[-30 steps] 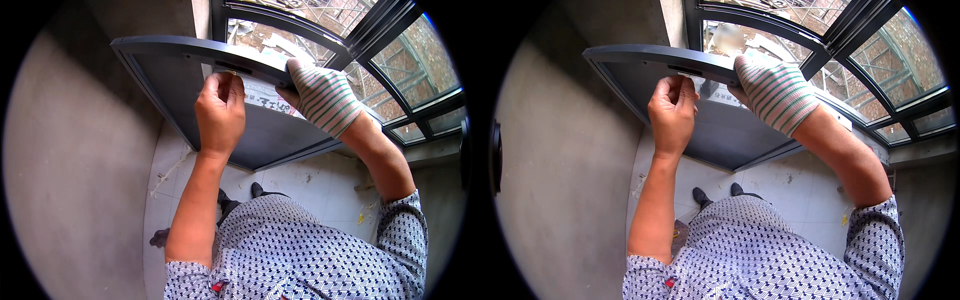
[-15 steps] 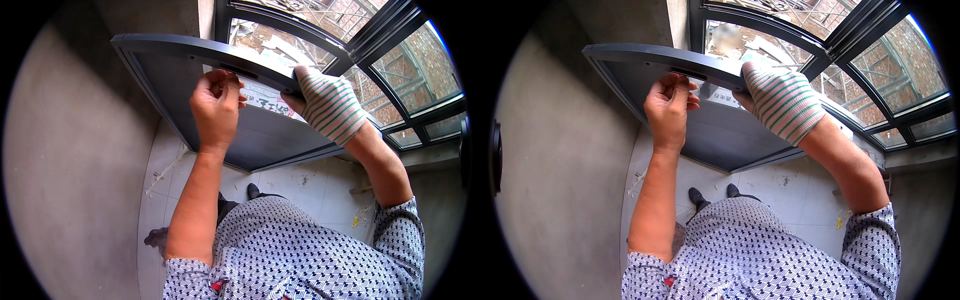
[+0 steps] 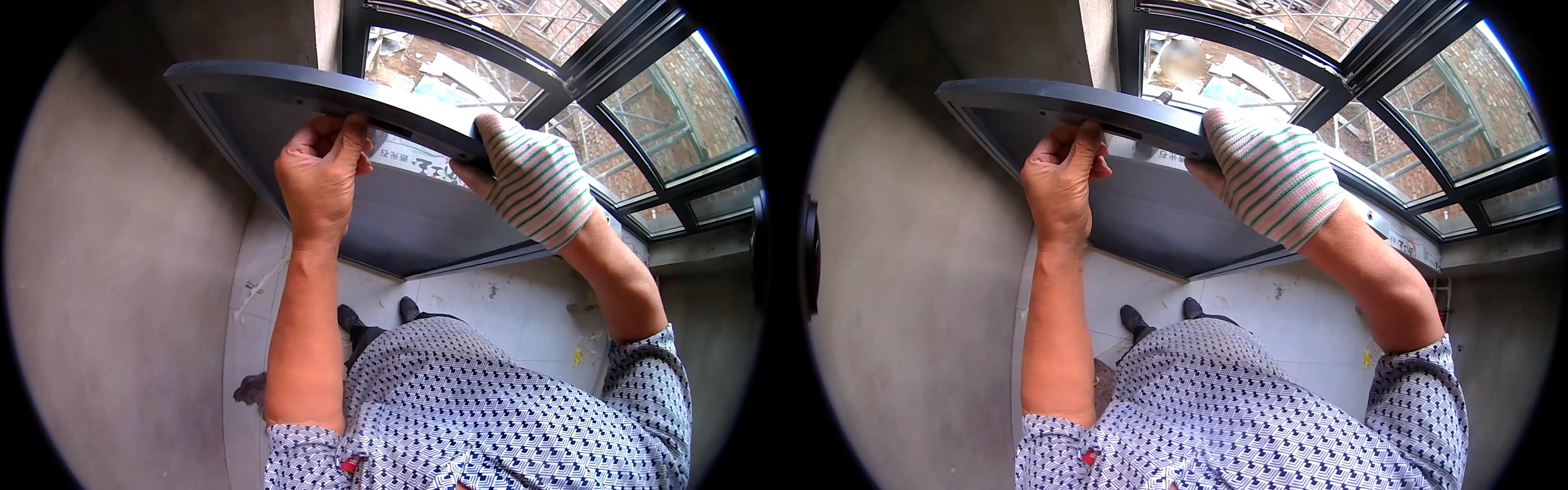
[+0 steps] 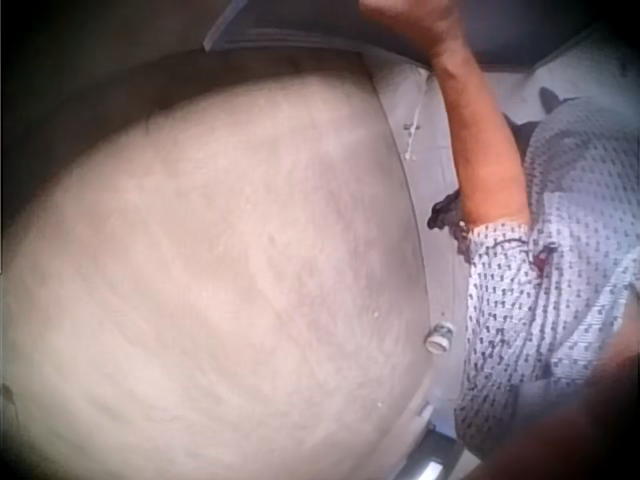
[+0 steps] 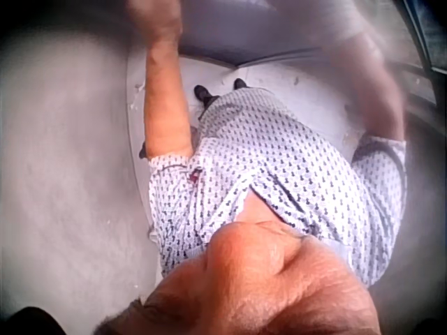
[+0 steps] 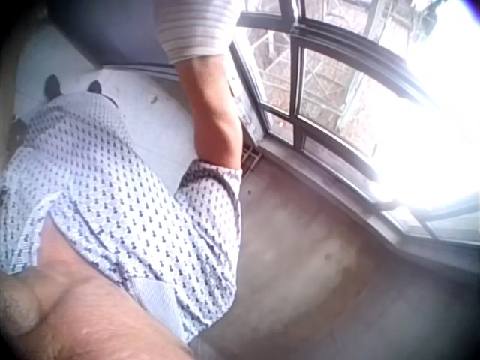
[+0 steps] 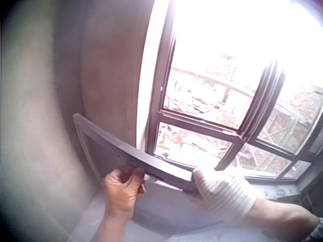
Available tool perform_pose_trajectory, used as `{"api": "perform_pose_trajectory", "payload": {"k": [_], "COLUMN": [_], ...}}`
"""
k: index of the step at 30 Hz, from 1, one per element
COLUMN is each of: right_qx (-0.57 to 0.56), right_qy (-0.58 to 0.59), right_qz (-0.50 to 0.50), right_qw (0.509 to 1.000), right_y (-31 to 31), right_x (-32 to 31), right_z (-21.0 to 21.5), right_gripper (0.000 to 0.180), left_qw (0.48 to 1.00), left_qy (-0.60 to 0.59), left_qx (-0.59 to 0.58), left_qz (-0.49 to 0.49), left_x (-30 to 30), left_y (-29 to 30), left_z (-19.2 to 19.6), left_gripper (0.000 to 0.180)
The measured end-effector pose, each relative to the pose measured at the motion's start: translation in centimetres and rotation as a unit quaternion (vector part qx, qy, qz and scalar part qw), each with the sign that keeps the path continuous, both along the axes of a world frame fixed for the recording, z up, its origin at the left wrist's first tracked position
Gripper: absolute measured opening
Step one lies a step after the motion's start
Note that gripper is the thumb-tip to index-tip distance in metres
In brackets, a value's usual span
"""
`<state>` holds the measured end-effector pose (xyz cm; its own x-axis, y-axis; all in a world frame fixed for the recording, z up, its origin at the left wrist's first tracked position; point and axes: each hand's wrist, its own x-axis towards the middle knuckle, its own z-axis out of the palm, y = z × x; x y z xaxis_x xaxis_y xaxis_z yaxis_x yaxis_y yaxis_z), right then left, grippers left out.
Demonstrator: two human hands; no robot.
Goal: The person removes yellow protective film from the edges of a window screen frame. They peel the film off by hand, working along the perimeter of the frame to expose the grey surface underneath.
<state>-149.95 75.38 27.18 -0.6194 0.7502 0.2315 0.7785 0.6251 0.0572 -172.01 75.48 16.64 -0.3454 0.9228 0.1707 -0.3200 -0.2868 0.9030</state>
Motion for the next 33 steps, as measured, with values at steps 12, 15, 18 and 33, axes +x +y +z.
{"api": "perform_pose_trajectory", "payload": {"k": [12, 15, 18, 33], "right_qx": [-0.011, -0.035, -0.065, -0.156], "right_qy": [0.013, 0.032, 0.046, 0.031], "right_qz": [-0.005, -0.010, -0.023, -0.002], "right_qw": [1.000, 0.999, 0.997, 0.987], "right_y": [-0.9, -1.3, -1.4, -0.5], "right_x": [-0.3, -0.3, -0.2, -0.3], "right_z": [0.5, 0.7, 0.8, 0.3], "right_gripper": [0.030, 0.023, 0.020, 0.036], "left_qw": [0.993, 0.992, 0.989, 0.987], "left_qy": [-0.058, -0.073, -0.087, -0.094], "left_qx": [-0.002, 0.011, 0.022, 0.014], "left_qz": [-0.100, -0.105, -0.117, -0.131], "left_x": [0.5, 0.7, 0.9, 1.6], "left_y": [-0.8, -1.0, -1.2, -2.1], "left_z": [0.1, -0.2, -0.5, -2.4], "left_gripper": [0.025, 0.025, 0.023, 0.025]}}
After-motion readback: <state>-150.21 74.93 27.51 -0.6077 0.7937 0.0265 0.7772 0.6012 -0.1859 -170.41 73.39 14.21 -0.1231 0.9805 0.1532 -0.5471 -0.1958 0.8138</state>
